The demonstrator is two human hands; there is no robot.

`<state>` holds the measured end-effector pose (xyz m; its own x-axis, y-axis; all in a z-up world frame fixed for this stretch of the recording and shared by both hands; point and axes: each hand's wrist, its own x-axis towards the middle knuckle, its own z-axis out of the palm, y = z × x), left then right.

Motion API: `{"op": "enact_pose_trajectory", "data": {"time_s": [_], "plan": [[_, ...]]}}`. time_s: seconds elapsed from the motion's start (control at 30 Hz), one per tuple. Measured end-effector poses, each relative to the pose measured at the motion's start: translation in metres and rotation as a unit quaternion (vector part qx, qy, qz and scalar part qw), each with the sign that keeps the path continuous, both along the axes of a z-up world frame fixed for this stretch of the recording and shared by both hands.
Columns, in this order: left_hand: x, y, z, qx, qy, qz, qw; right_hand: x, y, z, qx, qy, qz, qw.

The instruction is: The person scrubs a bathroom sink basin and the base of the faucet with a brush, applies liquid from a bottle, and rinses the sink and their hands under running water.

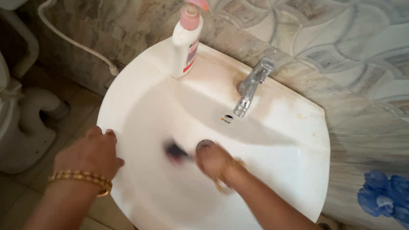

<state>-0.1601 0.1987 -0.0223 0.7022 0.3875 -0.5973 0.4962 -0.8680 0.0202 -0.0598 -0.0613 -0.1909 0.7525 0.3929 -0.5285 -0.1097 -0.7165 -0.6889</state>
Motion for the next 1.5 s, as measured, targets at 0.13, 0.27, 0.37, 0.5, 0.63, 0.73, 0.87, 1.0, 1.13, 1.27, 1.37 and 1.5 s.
{"op": "enact_pose_trajectory", "data": {"time_s": [0.13,0.27,0.37,0.5,0.63,0.73,0.87,1.0,1.13,1.27,1.37,1.5], "plan": [[0.000,0.001,0.004,0.008,0.013,-0.021,1.000,-0.017,0.040,0.027,0.120,0.170,-0.205,0.956],[0.003,0.003,-0.003,0.007,0.011,-0.025,1.000,-0.039,-0.060,0.091,-0.096,0.202,0.099,0.970],[0.003,0.006,-0.008,0.003,-0.010,-0.025,1.000,-0.011,-0.113,0.116,-0.259,0.108,0.144,0.949],[0.004,0.004,-0.011,0.016,-0.025,-0.023,0.999,-0.008,-0.067,0.087,-0.192,0.020,0.315,0.929],[0.001,0.003,-0.007,0.011,-0.029,-0.021,0.999,-0.009,0.042,0.054,0.038,0.124,-0.081,0.988],[0.005,0.001,-0.006,0.017,-0.013,-0.024,0.999,-0.034,0.031,0.041,0.012,0.100,-0.045,0.994],[0.004,0.002,-0.006,0.013,-0.017,-0.035,0.999,-0.019,-0.095,0.076,-0.159,0.109,0.116,0.974],[0.003,0.004,-0.009,0.015,-0.030,-0.025,0.999,-0.006,-0.063,0.059,-0.151,0.119,0.100,0.976],[0.004,0.001,-0.008,0.018,-0.018,-0.034,0.999,0.008,0.027,0.044,-0.008,0.128,-0.092,0.988],[0.007,0.000,-0.011,0.022,-0.003,-0.040,0.999,-0.020,0.010,0.031,-0.012,0.068,0.012,0.998],[0.009,0.002,-0.010,0.018,-0.010,-0.039,0.999,-0.019,-0.061,0.051,-0.104,0.066,0.149,0.981],[0.007,0.004,-0.012,0.015,-0.021,-0.035,0.999,0.002,-0.063,0.056,-0.179,0.148,0.050,0.971]]}}
